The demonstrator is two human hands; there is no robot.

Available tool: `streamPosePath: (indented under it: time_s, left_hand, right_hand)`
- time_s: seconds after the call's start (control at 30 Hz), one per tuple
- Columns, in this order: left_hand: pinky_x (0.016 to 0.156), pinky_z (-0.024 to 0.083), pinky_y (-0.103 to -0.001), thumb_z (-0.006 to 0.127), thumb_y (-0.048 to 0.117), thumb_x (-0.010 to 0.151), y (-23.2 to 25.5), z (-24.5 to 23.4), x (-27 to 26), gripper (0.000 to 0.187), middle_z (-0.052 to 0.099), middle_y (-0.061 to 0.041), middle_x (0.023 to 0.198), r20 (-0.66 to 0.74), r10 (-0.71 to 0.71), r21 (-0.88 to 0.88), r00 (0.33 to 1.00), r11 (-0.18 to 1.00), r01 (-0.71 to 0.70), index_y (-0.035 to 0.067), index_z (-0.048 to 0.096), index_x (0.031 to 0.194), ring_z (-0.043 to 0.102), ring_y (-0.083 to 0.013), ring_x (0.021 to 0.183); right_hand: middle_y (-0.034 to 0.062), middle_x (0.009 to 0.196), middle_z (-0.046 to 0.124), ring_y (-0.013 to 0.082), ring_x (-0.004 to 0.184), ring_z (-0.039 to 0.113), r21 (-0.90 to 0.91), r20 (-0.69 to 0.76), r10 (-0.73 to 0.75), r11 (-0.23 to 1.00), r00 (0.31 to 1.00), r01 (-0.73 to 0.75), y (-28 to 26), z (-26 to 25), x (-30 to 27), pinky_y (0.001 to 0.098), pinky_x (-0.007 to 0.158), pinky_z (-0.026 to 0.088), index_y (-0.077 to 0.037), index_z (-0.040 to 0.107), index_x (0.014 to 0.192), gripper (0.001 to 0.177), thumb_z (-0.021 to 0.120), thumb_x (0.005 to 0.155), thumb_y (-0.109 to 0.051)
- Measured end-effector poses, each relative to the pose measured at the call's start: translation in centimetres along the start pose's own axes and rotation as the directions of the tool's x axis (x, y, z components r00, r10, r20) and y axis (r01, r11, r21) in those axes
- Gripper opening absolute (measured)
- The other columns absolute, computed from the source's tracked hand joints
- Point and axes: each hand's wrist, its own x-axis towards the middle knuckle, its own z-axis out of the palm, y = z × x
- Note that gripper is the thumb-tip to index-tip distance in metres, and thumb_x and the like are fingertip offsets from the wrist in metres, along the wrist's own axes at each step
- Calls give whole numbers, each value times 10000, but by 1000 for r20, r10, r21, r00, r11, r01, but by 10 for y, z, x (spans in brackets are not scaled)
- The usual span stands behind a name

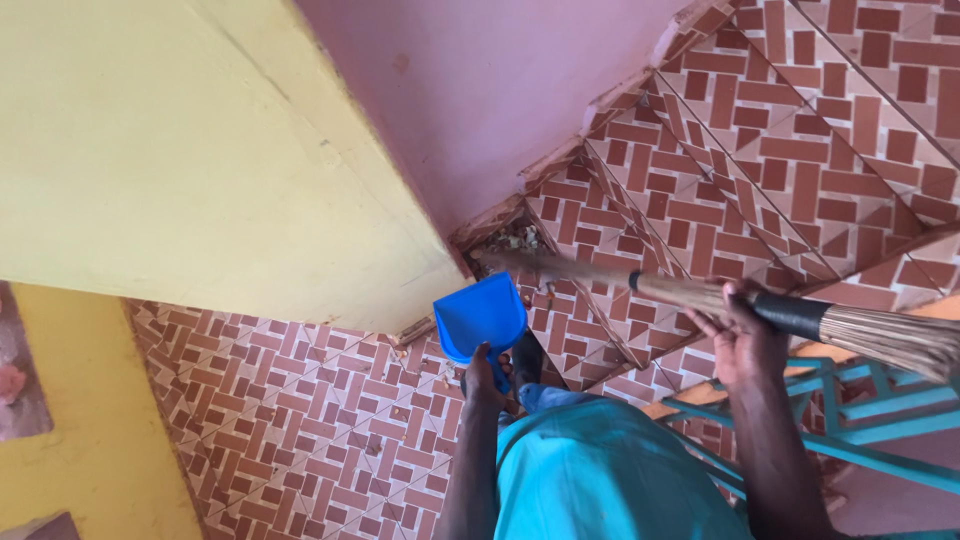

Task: The person sweeps debris from tiled stairs and a balcony into a dustpan using a broom, moving down the stairs and across the balcony floor.

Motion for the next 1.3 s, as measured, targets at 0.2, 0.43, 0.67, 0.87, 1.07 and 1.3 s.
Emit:
streamPosePath:
  time_s: [0.2, 0.43, 0.67, 0.87, 1.07, 1.3]
  left_hand:
    - [492, 441, -322, 550, 384, 997, -9, -3, 9, 270, 573, -25, 651, -8, -10, 34, 1000, 999, 11, 125, 587, 930, 528, -155, 528]
    - [474, 427, -319, 531, 402, 997, -8, -16, 13, 355, 573, -24, 640, 29, 7, -14, 1000, 1000, -6, 82, 606, 860, 531, -159, 525]
    - [467, 414, -316, 532, 463, 993, -17, -31, 26, 416, 539, -17, 617, -7, -104, -47, 995, 994, 103, 110, 544, 773, 523, -157, 519]
    - [480, 423, -339, 543, 473, 974, -23, -30, 33, 430, 527, -39, 603, -29, -136, 14, 990, 990, 137, 105, 557, 752, 513, -186, 511]
    - [479, 419, -310, 555, 399, 991, 7, -35, 38, 346, 546, -25, 626, 15, -154, -60, 988, 986, 154, 101, 579, 817, 511, -154, 516]
    - [482, 422, -318, 542, 393, 980, 80, 10, 61, 274, 563, -20, 657, 27, -130, 70, 991, 989, 128, 123, 557, 931, 533, -145, 537]
  right_hand:
    - [71, 1356, 696, 183, 1185, 670, -5, 58, -334, 942, 941, 335, 31, 11, 40, 342, 860, 554, -138, 672, 1103, 221, 788, 939, -48]
    - [72, 1218, 698, 197, 1079, 685, -66, -82, -76, 995, 994, 71, 71, 15, 72, 404, 917, 602, -143, 669, 1071, 257, 838, 878, -120]
    - [110, 1237, 726, 273, 1200, 703, -99, 104, -83, 991, 991, 93, -7, 32, 21, 535, 1041, 588, -140, 678, 1088, 201, 758, 905, -153]
    - [63, 1313, 702, 216, 1119, 644, -75, -73, -319, 946, 945, 314, 40, 56, 58, 394, 891, 551, -146, 680, 1161, 302, 776, 928, 22]
    - [44, 1081, 697, 203, 1117, 692, -99, -132, -24, 995, 991, 11, 47, 92, 76, 515, 926, 629, -122, 638, 968, 162, 769, 925, -38]
    - [98, 1071, 689, 322, 1186, 720, -203, -56, -174, 966, 983, 159, -42, 133, 29, 575, 875, 645, -69, 627, 987, 155, 750, 903, -23]
